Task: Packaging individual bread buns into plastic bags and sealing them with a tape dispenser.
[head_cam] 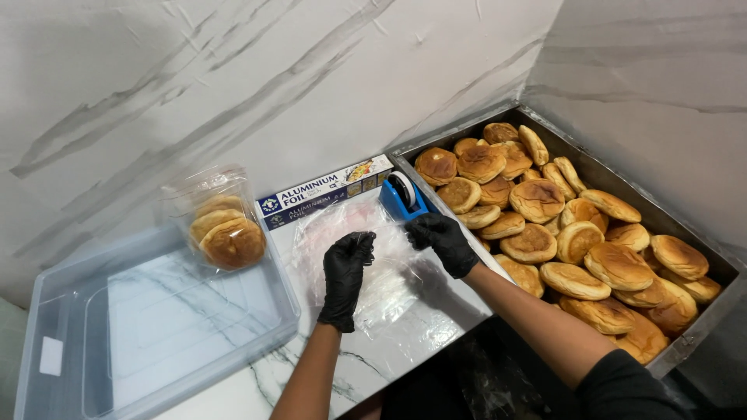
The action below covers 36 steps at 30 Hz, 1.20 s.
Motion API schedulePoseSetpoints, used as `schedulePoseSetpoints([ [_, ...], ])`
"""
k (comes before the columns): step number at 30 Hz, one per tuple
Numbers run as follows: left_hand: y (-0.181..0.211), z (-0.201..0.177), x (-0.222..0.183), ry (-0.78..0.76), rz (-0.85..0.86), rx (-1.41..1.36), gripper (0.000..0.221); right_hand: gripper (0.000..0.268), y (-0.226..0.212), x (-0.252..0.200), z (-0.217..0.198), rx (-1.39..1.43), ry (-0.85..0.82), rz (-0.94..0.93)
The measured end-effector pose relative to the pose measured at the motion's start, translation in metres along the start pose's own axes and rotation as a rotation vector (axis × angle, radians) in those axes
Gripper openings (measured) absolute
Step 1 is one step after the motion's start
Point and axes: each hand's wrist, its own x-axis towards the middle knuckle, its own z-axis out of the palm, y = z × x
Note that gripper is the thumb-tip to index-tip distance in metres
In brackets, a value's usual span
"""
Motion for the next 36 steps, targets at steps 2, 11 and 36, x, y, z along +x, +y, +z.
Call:
schedulePoseSetpoints([
  [2,-0.002,0.001,0.002,0.03,-0.036,0.026,0.016,0.02,0.006,0.003,-0.007,0.014,-0.046,0.003],
  [11,-0.037,-0.009,0.015,-0.137,-0.17,-0.3,0.028,0.013,-0.027,-0.011,0.009,0.114,-0.14,0.067],
  [36,-0.017,-0.013,-0.008,-0.196,-0.391,-0.659,0.025,0.027,-0.02,-0.001,-0.013,0.13,-0.275,0.058],
])
